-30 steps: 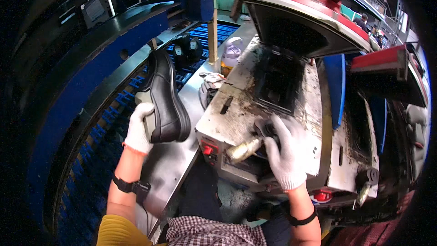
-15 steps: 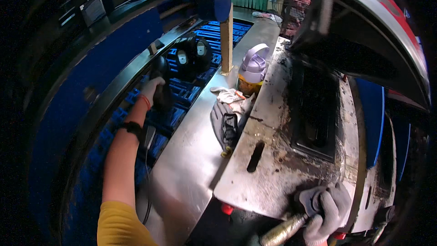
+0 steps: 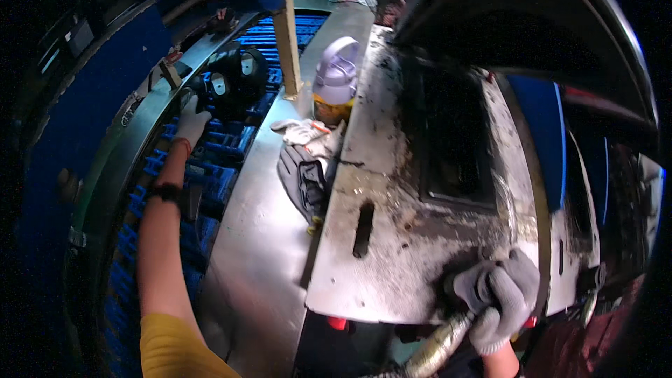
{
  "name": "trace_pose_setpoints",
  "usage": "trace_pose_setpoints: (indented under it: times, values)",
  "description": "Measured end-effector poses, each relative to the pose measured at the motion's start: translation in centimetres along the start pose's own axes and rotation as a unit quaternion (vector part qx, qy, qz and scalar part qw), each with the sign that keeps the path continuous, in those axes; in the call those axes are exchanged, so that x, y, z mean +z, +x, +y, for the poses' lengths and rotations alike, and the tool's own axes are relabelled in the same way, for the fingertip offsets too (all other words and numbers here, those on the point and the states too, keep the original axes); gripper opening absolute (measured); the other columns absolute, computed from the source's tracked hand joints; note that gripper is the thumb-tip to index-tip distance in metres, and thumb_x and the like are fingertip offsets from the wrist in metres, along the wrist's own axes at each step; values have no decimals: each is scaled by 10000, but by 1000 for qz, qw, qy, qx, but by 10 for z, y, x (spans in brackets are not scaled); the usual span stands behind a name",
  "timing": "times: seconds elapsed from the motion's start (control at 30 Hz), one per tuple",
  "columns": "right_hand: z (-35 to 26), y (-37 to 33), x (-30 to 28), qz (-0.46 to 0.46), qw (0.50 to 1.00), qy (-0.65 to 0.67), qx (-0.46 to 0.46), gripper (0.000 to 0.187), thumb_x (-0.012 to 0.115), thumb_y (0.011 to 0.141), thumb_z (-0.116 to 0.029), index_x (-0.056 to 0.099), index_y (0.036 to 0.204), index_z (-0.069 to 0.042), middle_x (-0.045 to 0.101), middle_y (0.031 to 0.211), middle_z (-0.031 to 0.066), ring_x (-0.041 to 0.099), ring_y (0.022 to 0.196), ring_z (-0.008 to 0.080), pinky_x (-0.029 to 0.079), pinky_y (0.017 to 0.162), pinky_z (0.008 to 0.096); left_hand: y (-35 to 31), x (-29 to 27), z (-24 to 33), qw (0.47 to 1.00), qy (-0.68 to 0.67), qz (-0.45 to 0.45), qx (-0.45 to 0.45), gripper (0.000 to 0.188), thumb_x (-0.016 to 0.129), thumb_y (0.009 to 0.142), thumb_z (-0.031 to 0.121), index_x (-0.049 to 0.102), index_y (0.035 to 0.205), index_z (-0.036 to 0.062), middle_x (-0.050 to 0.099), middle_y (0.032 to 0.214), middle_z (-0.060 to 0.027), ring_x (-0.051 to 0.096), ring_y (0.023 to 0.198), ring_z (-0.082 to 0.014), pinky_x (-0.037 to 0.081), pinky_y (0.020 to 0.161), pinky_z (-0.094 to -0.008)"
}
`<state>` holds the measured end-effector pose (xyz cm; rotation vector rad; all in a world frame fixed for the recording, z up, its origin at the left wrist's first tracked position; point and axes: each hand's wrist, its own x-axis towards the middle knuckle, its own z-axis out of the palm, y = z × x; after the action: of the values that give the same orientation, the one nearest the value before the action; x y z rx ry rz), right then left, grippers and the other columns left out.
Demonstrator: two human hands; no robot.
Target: Operating a sole attaching press in a shoe factory to bond soles to lasted uppers.
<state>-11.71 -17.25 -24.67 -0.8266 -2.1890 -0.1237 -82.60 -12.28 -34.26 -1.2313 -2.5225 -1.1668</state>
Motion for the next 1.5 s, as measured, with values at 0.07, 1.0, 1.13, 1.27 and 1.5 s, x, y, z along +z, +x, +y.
trace_pose_setpoints:
  times: [0.07, 1.0, 1.13, 1.27, 1.5]
  values:
    - [-2, 5, -3, -35, 999, 23, 3, 555, 427, 1117, -461, 618, 1301, 27, 620, 1304, 274, 581, 1258, 467, 419, 1125, 587, -56, -18, 44, 989, -141, 10, 39, 514, 642, 955, 232, 627, 1382, -54, 670, 1351, -265, 605, 1307, -418, 417, 1181, -400]
    - [6, 192, -129, 355, 911, 36, -206, 334, 777, 843, -108, 737, 1175, -123, 692, 1211, 129, 640, 1202, 364, 497, 1064, 472, -468, -35, 251, 844, -335, -330, -259, 699, 496, 1077, 594, 755, 914, -35, 749, 769, -133, 715, 624, -205, 544, 591, -312]
    - [15, 307, -151, 207, 962, -71, -164, 426, 640, 961, -259, 686, 1363, -124, 651, 1392, 193, 611, 1285, 407, 488, 1123, 475, -483, -51, 273, 850, -306, -351, -245, 675, 476, 1100, 555, 759, 888, -20, 752, 777, -132, 708, 642, -194, 562, 630, -309]
    - [17, 342, -135, 39, 991, -106, -75, 445, 610, 987, -358, 696, 1353, -119, 683, 1331, 214, 647, 1236, 414, 520, 1070, 480, -488, -74, 302, 859, -401, -255, -190, 492, 491, 1136, 400, 743, 1062, -15, 763, 906, -122, 699, 727, -147, 556, 678, -276]
    - [31, 295, -103, 58, 993, -47, -86, 307, 602, 1018, -396, 785, 1185, -215, 777, 1128, 127, 731, 1078, 338, 557, 927, 497, -480, -96, 346, 918, -372, -95, 98, 498, 536, 1134, 234, 476, 1542, -44, 677, 1227, -144, 677, 1031, -191, 562, 885, -302]
